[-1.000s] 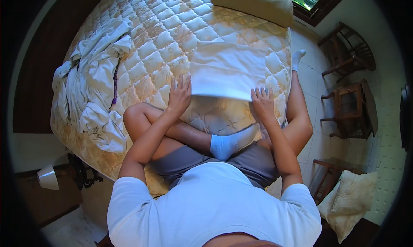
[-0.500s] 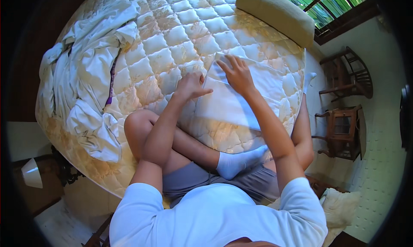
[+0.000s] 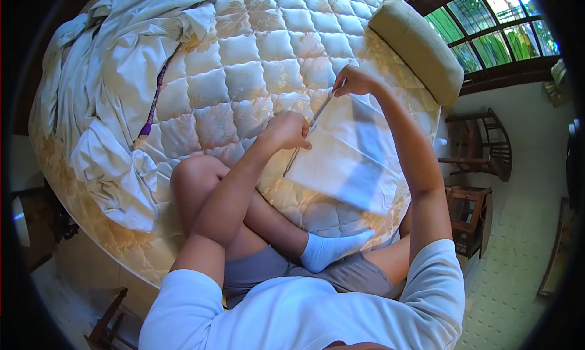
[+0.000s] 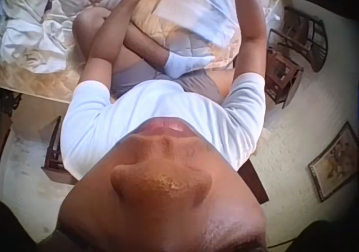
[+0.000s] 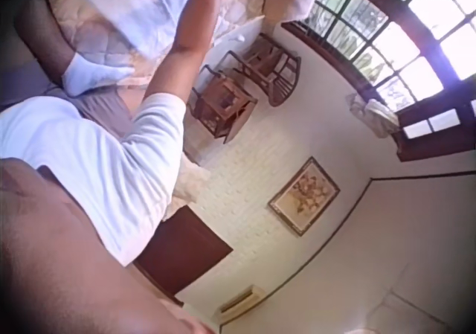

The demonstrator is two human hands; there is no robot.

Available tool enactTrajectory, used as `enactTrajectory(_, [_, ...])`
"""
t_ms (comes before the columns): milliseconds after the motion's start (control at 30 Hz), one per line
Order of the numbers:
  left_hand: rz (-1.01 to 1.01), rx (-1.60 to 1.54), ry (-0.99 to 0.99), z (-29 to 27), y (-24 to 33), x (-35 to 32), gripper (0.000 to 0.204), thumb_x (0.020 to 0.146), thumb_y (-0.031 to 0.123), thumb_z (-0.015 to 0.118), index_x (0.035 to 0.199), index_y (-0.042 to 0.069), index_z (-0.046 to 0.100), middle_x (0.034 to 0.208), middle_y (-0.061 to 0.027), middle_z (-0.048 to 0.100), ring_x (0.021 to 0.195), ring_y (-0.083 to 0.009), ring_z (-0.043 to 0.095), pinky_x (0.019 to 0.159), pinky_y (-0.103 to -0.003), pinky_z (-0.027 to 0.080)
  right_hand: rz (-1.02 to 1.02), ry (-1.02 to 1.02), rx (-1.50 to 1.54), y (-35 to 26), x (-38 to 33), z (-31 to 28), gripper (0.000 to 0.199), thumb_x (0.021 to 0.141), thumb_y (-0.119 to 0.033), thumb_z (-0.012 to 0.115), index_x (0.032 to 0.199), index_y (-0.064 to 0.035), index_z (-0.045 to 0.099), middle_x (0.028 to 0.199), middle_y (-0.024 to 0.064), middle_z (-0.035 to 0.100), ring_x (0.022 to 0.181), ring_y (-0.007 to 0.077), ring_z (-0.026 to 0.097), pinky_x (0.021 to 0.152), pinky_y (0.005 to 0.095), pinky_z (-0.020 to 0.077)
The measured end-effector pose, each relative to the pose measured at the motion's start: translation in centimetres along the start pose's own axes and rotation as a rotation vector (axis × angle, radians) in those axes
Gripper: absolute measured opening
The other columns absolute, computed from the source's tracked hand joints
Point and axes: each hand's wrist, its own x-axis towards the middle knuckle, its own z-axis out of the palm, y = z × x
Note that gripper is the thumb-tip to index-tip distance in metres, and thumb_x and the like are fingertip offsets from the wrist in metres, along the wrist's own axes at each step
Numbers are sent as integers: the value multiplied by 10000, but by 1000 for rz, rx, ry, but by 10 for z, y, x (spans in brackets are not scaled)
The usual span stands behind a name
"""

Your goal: Folding white pillowcases while sitting on a hotel bed mattress.

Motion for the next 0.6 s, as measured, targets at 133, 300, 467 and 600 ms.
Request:
enactTrajectory(133, [-1,-22,15,3,-1,-2,335,704,373,929,784,88,771,752,-100,744,738,-269,725,699,-425,564,344,-97,270,12,16,-13,407,819,-417,840,1078,-103,822,1027,69,768,935,208,708,769,396,580])
enactTrajectory(300, [-14,-13,-14,1,0,-1,333,702,376,929,809,99,778,767,-95,746,754,-271,725,705,-426,563,557,-88,663,22,23,-2,332,794,-412,761,992,-147,749,872,33,662,840,208,627,755,437,505])
enactTrajectory(467, [-17,-13,-31,-1,2,-2,325,713,374,920,797,102,764,750,-89,736,747,-268,719,699,-427,561,603,102,409,24,27,20,421,828,-467,719,995,-85,770,868,52,651,756,230,601,660,453,504])
enactTrajectory(600, [-30,8,-32,-2,3,-3,332,725,385,908,790,96,757,735,-84,732,738,-258,718,695,-424,560,608,171,412,27,30,25,467,841,-470,727,978,-27,778,912,94,704,754,255,645,624,449,500])
